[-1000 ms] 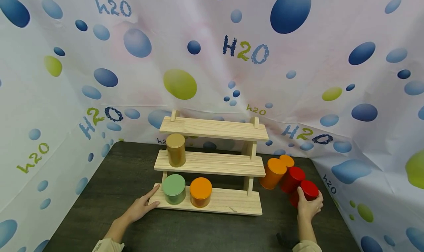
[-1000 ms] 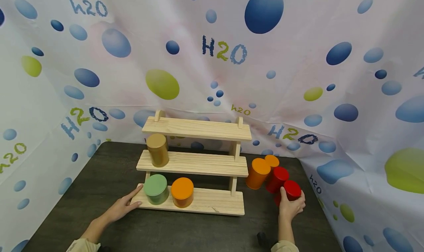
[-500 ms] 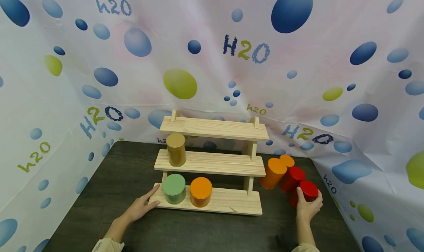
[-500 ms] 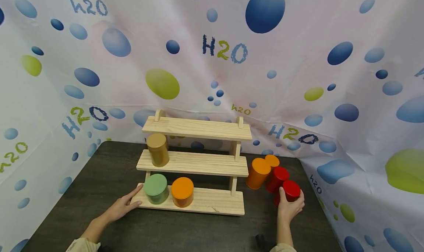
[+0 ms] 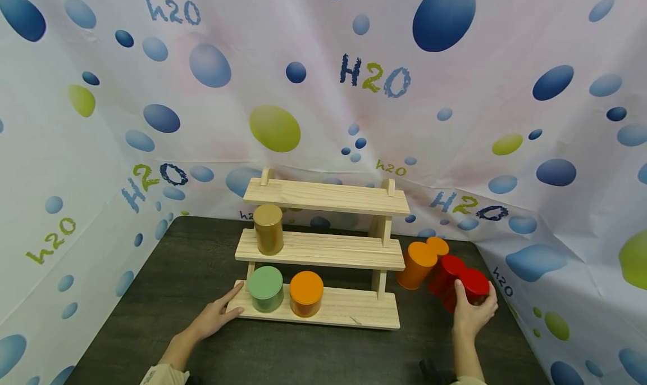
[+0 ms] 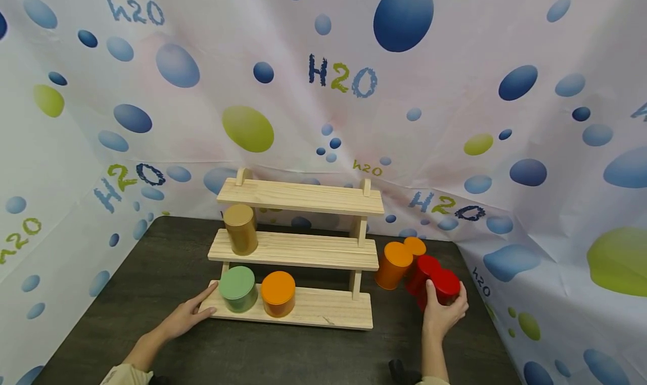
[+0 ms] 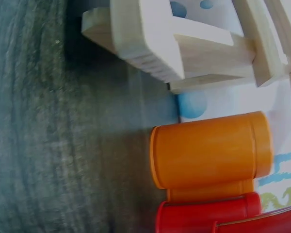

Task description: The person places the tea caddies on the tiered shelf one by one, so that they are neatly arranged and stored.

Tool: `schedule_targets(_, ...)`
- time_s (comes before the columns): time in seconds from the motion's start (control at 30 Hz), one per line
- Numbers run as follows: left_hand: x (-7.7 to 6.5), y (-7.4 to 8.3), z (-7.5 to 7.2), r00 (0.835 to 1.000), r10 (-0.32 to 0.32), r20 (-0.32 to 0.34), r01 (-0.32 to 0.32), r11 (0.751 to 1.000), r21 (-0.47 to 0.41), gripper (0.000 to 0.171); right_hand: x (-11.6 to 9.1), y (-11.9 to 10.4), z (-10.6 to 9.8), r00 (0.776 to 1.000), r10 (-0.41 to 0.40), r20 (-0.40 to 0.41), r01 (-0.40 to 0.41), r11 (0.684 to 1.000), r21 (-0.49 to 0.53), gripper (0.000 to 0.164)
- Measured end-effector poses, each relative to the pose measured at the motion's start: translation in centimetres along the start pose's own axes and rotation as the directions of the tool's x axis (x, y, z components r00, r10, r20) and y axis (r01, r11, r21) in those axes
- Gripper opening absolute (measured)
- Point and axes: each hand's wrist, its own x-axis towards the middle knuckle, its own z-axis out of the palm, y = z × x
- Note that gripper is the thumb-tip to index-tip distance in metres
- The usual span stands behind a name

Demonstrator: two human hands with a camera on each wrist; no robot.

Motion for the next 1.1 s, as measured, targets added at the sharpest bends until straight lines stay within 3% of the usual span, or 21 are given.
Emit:
schedule_targets(0.13, 0.0, -0.1, 0.1, 1.0, 0.009, -0.006, -0.009, 1.0, 0.007, 0.071, -0.2, -1.1, 0.2, 0.999, -0.01, 0.032, 0.009, 0.999, 0.046, 0.068)
schedule_targets(0.53, -0.1, -0.1, 0.1, 1.0, 0.0, 0.007, 0.0, 1.0, -0.004, 0.072, -1.5, -4.1, 1.6, 0.987, -0.158, 0.043, 0.154, 0.984, 0.091, 0.063)
schedule_targets(1.1, 0.0, -0.1, 0.1, 1.0, -0.019, 0.008, 0.019, 1.0, -0.014, 0.072, -2.0, -7.3, 4.5, 0.966, -0.18, 0.187, 0.139, 0.968, 0.21, 0.061)
